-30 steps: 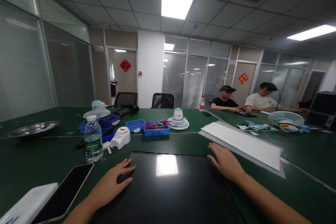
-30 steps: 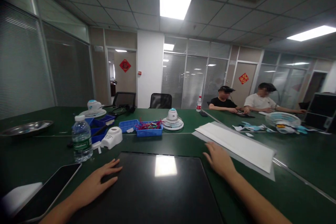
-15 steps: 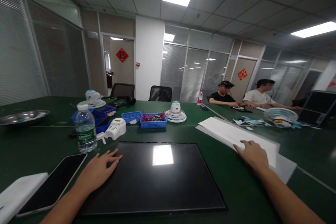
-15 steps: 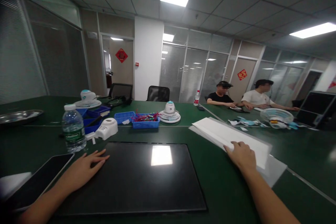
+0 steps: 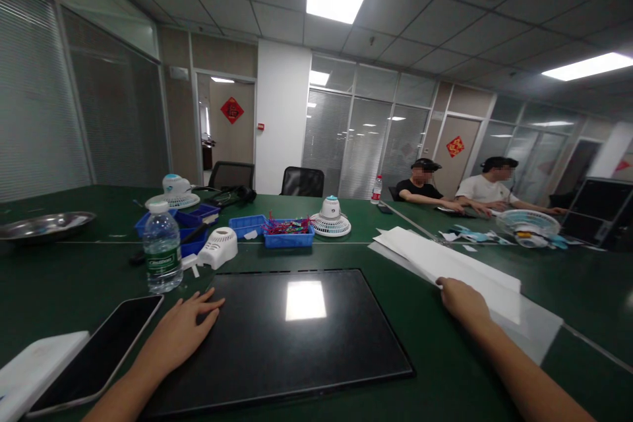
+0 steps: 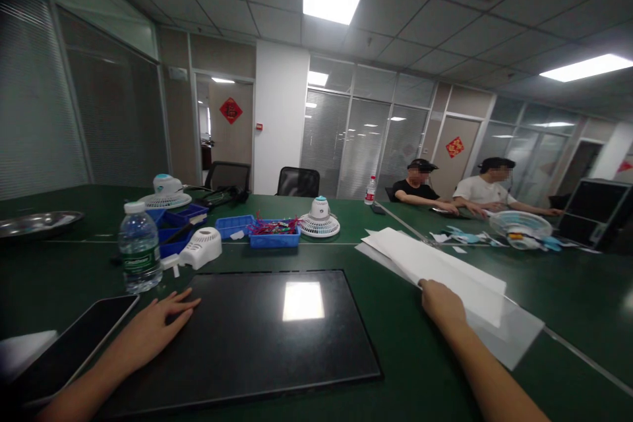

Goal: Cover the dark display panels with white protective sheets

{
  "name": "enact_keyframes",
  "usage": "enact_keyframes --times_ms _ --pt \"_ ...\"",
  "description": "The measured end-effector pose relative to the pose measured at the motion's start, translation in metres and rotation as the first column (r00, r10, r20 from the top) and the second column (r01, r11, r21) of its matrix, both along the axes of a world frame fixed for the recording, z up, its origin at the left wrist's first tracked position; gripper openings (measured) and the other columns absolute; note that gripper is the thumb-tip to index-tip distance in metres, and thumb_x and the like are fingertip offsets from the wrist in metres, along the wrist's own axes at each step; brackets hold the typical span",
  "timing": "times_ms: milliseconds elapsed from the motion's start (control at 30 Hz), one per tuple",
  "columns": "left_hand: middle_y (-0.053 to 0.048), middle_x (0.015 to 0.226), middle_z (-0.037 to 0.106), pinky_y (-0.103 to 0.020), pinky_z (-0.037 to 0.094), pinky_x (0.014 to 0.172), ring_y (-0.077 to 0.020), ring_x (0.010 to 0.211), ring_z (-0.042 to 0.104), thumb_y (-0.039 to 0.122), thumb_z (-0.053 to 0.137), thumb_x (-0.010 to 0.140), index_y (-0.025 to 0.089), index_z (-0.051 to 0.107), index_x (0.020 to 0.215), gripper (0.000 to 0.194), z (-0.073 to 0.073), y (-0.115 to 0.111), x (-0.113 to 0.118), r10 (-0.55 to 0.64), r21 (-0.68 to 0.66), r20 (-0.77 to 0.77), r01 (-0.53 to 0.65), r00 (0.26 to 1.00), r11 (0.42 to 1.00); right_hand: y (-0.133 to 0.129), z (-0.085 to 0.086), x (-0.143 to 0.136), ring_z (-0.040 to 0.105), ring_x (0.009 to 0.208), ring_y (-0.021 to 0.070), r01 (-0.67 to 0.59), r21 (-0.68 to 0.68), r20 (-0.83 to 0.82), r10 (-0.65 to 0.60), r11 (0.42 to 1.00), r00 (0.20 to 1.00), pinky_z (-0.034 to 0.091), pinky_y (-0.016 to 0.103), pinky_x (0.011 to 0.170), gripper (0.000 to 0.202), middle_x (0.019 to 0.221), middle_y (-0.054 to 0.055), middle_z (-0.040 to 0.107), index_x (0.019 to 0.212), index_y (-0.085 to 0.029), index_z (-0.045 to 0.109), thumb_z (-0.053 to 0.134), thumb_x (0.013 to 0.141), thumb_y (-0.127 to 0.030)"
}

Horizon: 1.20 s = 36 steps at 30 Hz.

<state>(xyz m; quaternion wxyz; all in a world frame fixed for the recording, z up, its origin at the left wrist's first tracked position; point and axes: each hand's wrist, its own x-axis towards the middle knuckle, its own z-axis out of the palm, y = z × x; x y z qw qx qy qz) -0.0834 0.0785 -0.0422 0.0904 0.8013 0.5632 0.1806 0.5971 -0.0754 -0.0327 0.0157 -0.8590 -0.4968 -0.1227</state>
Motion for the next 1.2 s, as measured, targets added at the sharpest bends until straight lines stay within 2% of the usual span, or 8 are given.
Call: enact_keyframes --times_ms 167,400,633,800,867,1000,1100,1200 --pt "-0.004 0.154 0.049 -0.057 0.024 0.122 -0.0354 0.145 0.038 0.053 0.047 0.091 0.032 0.069 0.129 0.049 -0.001 -0.001 0.003 0.006 0.012 -0.011 -0.006 1.000 1.000 0.002 0.003 -0.022 0.063 0.110 0.0275 0.008 0.020 0.061 -0.010 1.000 0.998 0.047 0.035 0.084 0.047 0.122 0.019 0.065 0.134 -0.012 0.058 0.045 0.089 -0.015" --pt "-0.005 0.154 0.047 -0.056 0.027 0.121 -0.0382 0.144 0.038 0.048 0.047 0.091 0.030 0.067 0.131 0.049 0.012 -0.014 0.016 0.049 -0.011 -0.071 -0.049 0.996 0.999 0.002 0.012 -0.050 0.065 0.097 0.0258 -0.003 0.009 0.104 0.002 1.000 0.995 0.041 0.030 0.065 0.031 0.110 0.015 0.062 0.094 -0.016 0.069 0.039 0.093 -0.013" --pt "-0.006 0.153 0.049 -0.055 0.027 0.121 -0.0370 0.144 0.039 0.046 0.045 0.091 0.027 0.068 0.130 0.049 0.027 -0.025 0.020 0.049 -0.023 -0.059 -0.050 0.997 0.998 -0.004 0.026 -0.079 0.066 0.095 0.0282 -0.079 0.033 0.128 0.074 0.996 0.989 0.042 0.032 0.068 0.024 0.102 0.015 0.065 0.096 -0.015 0.061 0.043 0.100 -0.032" --pt "-0.008 0.152 0.051 -0.053 0.027 0.122 -0.0346 0.144 0.041 0.049 0.045 0.090 0.025 0.071 0.127 0.051 0.020 -0.022 0.017 0.030 -0.017 0.046 -0.029 0.999 0.999 0.005 0.037 -0.148 0.069 0.085 0.0235 -0.289 0.008 0.102 0.287 0.957 0.953 0.043 0.030 0.069 0.023 0.094 0.011 0.073 0.110 -0.018 0.058 0.038 0.100 -0.024" --pt "-0.008 0.150 0.053 -0.053 0.029 0.121 -0.0334 0.143 0.042 0.054 0.045 0.091 0.024 0.071 0.127 0.054 0.016 -0.019 0.015 0.012 -0.011 0.144 -0.011 0.989 1.000 0.003 0.038 -0.191 0.070 0.090 0.0217 -0.439 -0.004 0.076 0.438 0.899 0.896 0.045 0.029 0.076 0.031 0.100 0.009 0.075 0.121 -0.022 0.058 0.040 0.097 -0.015" --pt "-0.007 0.144 0.060 -0.047 0.035 0.118 -0.0292 0.140 0.048 0.062 0.036 0.094 0.021 0.067 0.132 0.064 0.013 -0.016 0.011 0.007 -0.012 0.383 -0.003 0.924 1.000 -0.014 0.028 -0.271 0.066 0.113 0.0248 -0.794 -0.037 0.029 0.795 0.607 0.606 0.047 0.035 0.095 0.044 0.126 0.006 0.070 0.129 -0.029 0.060 0.049 0.090 -0.010" --pt "-0.007 0.141 0.063 -0.045 0.036 0.118 -0.0282 0.137 0.052 0.061 0.031 0.096 0.019 0.065 0.133 0.066 0.017 -0.017 0.008 0.039 -0.027 0.489 -0.030 0.872 0.999 -0.025 0.013 -0.305 0.064 0.117 0.0276 -0.897 -0.038 0.038 0.898 0.439 0.438 0.049 0.037 0.093 0.039 0.135 0.005 0.065 0.130 -0.031 0.058 0.057 0.091 -0.026" --pt "-0.008 0.130 0.071 -0.043 0.048 0.108 -0.0315 0.127 0.062 0.061 0.035 0.094 0.017 0.068 0.129 0.065 0.024 -0.020 0.005 0.075 -0.049 0.506 -0.058 0.859 0.997 -0.029 0.005 -0.316 0.065 0.113 0.0289 -0.927 -0.028 0.066 0.926 0.375 0.373 0.051 0.037 0.090 0.036 0.132 0.006 0.067 0.127 -0.031 0.058 0.059 0.091 -0.038"
